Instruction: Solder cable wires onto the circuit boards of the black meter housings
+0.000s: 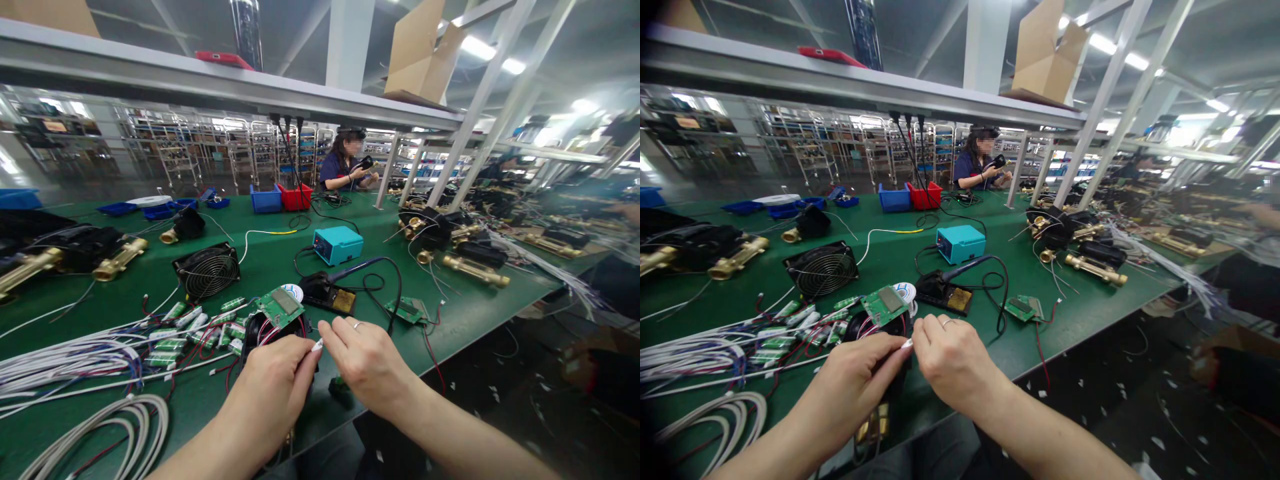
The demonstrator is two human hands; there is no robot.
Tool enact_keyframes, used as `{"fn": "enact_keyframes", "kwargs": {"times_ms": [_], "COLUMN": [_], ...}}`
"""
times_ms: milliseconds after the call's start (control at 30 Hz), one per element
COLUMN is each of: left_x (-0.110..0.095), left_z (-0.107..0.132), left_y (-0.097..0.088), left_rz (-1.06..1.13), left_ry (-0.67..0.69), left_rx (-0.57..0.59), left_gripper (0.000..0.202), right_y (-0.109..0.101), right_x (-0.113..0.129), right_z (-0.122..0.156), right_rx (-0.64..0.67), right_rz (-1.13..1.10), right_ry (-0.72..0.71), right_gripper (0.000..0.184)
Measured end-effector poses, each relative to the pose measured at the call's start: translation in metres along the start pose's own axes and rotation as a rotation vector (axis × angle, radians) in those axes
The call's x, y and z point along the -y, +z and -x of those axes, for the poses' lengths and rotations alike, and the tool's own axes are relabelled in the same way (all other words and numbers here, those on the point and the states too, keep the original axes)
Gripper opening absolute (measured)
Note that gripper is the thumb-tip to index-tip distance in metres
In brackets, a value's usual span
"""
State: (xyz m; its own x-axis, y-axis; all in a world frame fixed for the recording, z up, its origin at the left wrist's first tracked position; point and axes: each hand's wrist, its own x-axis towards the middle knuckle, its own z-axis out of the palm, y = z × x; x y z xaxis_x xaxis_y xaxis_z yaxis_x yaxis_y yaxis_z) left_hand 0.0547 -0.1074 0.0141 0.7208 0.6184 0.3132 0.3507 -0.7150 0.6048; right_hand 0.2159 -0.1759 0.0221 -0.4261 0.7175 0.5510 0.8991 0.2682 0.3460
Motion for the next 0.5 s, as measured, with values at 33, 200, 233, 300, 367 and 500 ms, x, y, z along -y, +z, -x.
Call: {"fn": "enact_keyframes", "kwargs": {"times_ms": [33,200,233,300,367,500], "left_x": [0.0005,0.0036,0.004,0.0036,0.0017,-0.0042], "left_z": [0.0003,0.0016,0.0017,0.0018,0.0019,0.002], "left_y": [0.0005,0.0046,0.0054,0.0059,0.0051,0.0021], "left_rz": [0.009,0.029,0.021,-0.014,-0.061,-0.138], "left_ry": [0.007,-0.016,-0.021,-0.013,0.008,-0.009], "left_rx": [-0.007,-0.044,-0.049,-0.037,-0.002,0.057], "left_gripper": [0.034,0.03,0.029,0.032,0.035,0.039], "right_y": [-0.0001,-0.0021,-0.0024,-0.0028,-0.003,-0.0026], "right_x": [-0.0002,0.0017,0.0022,0.0032,0.0037,0.0032], "right_z": [0.0002,0.0004,0.0002,-0.0004,-0.0012,-0.0017], "right_rx": [0.004,0.04,0.044,0.041,0.027,-0.014], "right_rz": [-0.001,0.025,0.026,0.03,0.032,0.009], "right_ry": [0.005,0.004,0.001,0.0,0.001,-0.013], "right_gripper": [0.014,0.01,0.009,0.009,0.011,0.013]}}
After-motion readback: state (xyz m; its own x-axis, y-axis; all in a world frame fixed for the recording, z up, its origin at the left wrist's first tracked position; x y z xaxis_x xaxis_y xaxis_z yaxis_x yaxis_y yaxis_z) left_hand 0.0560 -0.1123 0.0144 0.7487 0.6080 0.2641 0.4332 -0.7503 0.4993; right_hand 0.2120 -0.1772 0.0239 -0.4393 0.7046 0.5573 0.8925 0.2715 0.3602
